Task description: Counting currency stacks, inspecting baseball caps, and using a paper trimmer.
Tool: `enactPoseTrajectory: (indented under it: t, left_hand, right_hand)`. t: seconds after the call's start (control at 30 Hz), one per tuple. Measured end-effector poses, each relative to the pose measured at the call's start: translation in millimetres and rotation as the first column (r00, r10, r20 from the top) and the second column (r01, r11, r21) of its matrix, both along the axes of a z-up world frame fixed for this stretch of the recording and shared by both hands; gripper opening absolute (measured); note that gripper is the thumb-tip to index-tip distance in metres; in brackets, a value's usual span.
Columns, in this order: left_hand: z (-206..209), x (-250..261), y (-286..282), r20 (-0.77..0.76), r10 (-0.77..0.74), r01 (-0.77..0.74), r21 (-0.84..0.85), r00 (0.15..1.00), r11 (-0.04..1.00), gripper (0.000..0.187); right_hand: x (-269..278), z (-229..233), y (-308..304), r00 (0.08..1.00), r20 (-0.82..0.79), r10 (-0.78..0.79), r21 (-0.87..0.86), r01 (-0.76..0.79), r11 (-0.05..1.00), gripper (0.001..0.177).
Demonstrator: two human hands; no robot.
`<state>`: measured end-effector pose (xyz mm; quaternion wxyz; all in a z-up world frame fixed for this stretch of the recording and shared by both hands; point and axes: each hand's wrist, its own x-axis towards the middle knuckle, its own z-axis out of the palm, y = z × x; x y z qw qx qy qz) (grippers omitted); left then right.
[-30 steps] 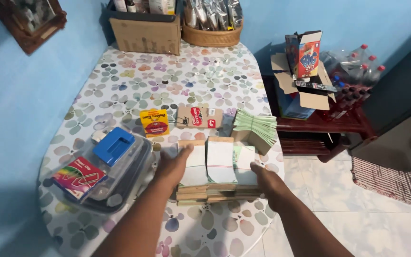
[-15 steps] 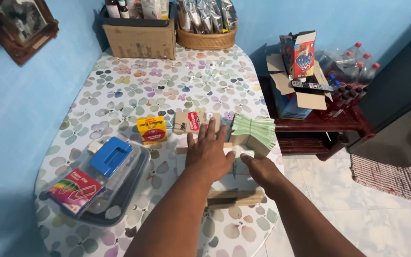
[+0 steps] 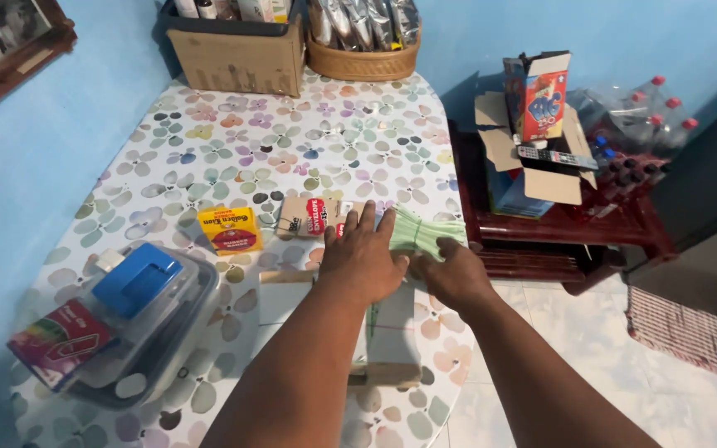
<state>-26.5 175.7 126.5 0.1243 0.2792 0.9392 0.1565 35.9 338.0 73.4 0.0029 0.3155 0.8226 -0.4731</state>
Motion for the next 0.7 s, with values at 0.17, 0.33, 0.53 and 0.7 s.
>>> enactPoseTrajectory:
  t: [0.17,0.33,0.53,0.7]
  left_hand:
    - [-9,-8,11,0.016,0.041,-0.041,-0.015,0.999,0.999,0.083]
    - [-21,-18,10,0.034,0.078,-0.078,-0.019,0.996,0.997,0.078]
    - [-33,-19,-2,-0.030,0.102,-0.103,-0.008,0.994,0.995,0.076]
    - [-36,-12,-12,0.025,0.119,-0.119,-0.035,0.993,0.992,0.075]
  right_hand:
    - [-9,16,4,0.985,0.131,0.112,0.364,-0.153,0.919,0.088]
    - [-20,9,11,0.946,0.253,0.203,0.665,-0.323,0.674,0.091]
    - [-33,-15,22,0.906,0.352,0.237,0.709,-0.423,0.564,0.110]
    - [-39,-16,16,0.862,0.453,0.228,0.700,-0.503,0.507,0.114]
